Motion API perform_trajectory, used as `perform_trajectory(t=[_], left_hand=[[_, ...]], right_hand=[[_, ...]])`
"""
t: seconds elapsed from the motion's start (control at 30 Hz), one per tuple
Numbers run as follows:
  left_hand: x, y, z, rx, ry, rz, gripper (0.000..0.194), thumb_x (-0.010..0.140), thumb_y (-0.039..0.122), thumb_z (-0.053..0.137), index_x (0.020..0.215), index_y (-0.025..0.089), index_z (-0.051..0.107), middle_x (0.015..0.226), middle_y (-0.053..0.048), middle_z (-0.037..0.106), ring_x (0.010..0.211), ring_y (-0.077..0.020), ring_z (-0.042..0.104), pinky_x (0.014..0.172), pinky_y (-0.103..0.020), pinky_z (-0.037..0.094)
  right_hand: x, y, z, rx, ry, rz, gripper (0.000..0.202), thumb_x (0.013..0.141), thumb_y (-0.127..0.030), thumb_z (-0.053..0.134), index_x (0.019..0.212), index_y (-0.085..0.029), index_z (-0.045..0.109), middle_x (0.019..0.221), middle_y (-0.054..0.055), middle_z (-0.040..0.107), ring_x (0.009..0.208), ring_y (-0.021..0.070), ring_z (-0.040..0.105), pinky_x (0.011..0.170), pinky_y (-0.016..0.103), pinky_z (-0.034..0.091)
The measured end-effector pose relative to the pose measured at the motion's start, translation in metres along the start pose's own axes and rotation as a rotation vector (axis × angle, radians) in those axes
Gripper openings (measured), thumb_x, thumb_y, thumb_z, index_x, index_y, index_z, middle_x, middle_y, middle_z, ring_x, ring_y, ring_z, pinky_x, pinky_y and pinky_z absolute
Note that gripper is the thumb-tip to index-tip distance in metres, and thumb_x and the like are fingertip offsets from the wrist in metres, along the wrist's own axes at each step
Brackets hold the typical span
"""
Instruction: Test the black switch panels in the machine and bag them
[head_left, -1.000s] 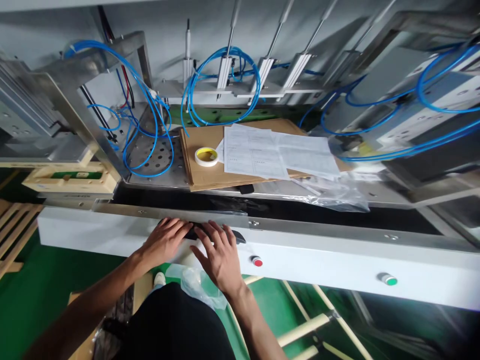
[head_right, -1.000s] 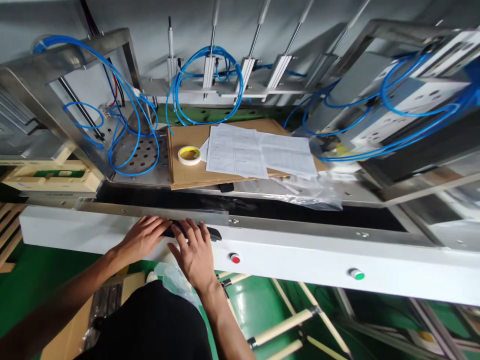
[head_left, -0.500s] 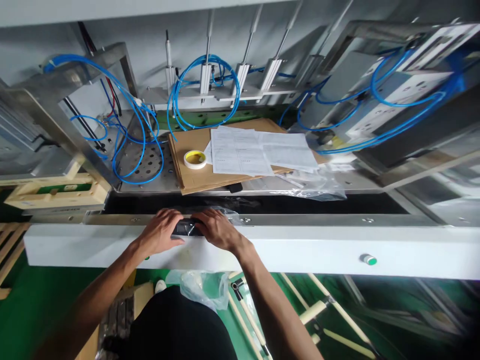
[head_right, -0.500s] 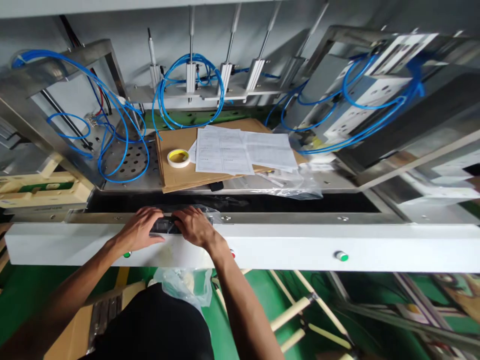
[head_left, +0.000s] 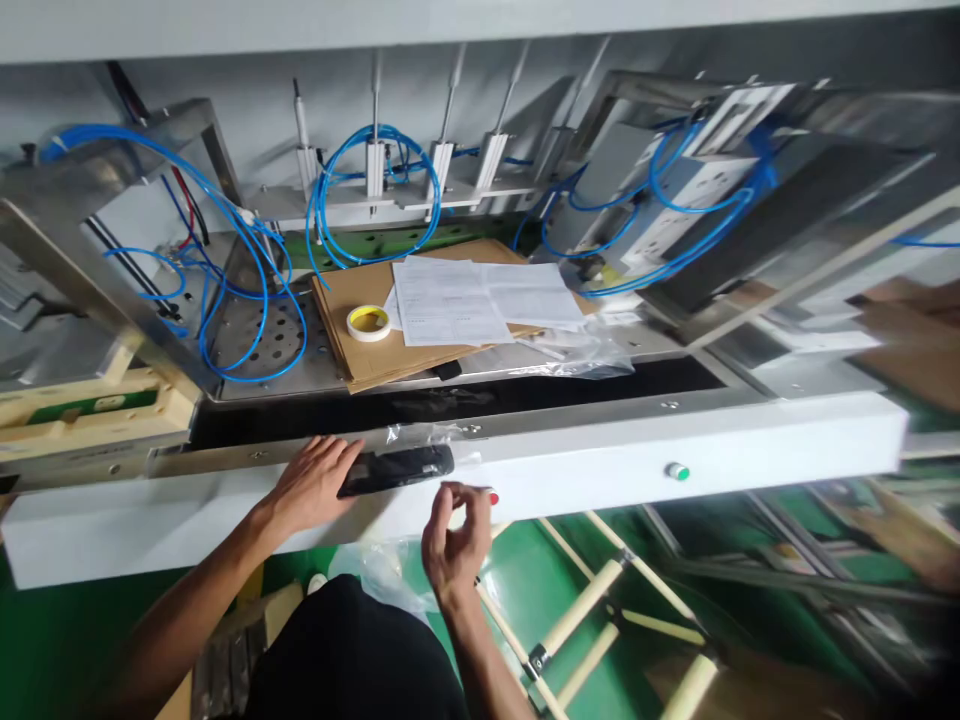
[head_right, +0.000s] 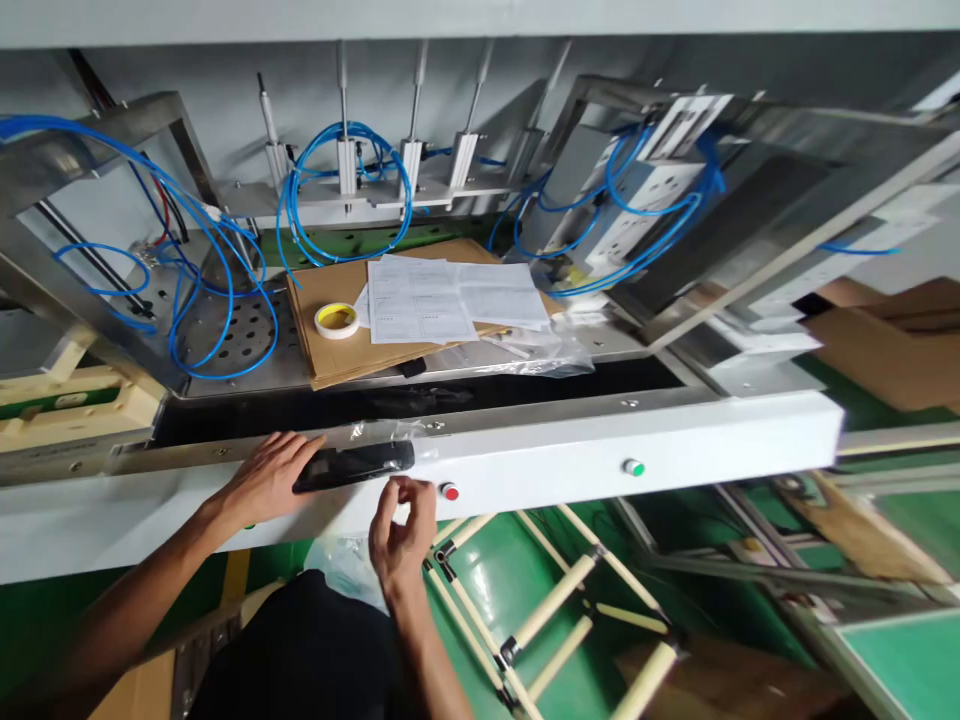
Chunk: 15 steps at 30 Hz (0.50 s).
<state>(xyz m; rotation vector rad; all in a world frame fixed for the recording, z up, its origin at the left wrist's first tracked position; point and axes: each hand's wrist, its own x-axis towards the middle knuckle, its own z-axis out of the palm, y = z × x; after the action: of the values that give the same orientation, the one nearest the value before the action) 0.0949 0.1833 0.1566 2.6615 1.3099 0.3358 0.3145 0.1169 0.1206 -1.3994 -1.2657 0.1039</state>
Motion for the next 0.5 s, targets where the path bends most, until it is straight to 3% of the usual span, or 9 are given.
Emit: perform_trajectory(t=[0.1,0.2,0.33,0.5], left_hand=[[-0.009,0.007,-0.006,-0.11,-0.056,-0.066,0.027,0.096,0.031,0.064,0.118,0.016,0.07,0.099,-0.012,0.077,0.098,-0.0299,0.073,0.093,-0.042,0.054],[-0.024,0.011,-0.004,-0.328,-0.135,-0.115,0.026,0.104,0.037,0.05,0.104,0.021,0.071,0.093,-0.009,0.076,0.092,-0.0259,0.074,0.087,-0.037,0.057],[-0.054,0.012,0.014,-0.651,-0.071,-0.147,0.032,0.104,0.043,0.051,0.117,0.023,0.071,0.125,-0.01,0.071,0.123,-0.0249,0.067,0.109,-0.037,0.053],[-0.084,0.018,0.035,-0.927,-0.257,-0.197,0.043,0.104,0.05,0.048,0.126,0.022,0.071,0.141,-0.012,0.065,0.136,-0.0254,0.059,0.119,-0.038,0.046]], right_hand=[[-0.043,-0.01,0.005,0.208,-0.127,0.428,0.037,0.103,-0.052,0.061,0.116,-0.019,0.07,0.093,0.007,0.073,0.081,0.02,0.068,0.072,0.032,0.055],[-0.065,-0.019,0.02,0.516,-0.284,0.768,0.056,0.089,-0.066,0.073,0.126,-0.022,0.071,0.114,0.009,0.077,0.1,0.0237,0.072,0.087,0.035,0.058],[-0.079,-0.029,0.032,0.69,-0.226,0.829,0.048,0.086,-0.068,0.074,0.113,-0.028,0.076,0.111,0.005,0.078,0.102,0.0231,0.07,0.09,0.035,0.056],[-0.105,-0.04,0.028,0.841,-0.148,0.892,0.049,0.079,-0.063,0.084,0.108,-0.024,0.078,0.104,0.006,0.078,0.096,0.0239,0.069,0.091,0.037,0.054]])
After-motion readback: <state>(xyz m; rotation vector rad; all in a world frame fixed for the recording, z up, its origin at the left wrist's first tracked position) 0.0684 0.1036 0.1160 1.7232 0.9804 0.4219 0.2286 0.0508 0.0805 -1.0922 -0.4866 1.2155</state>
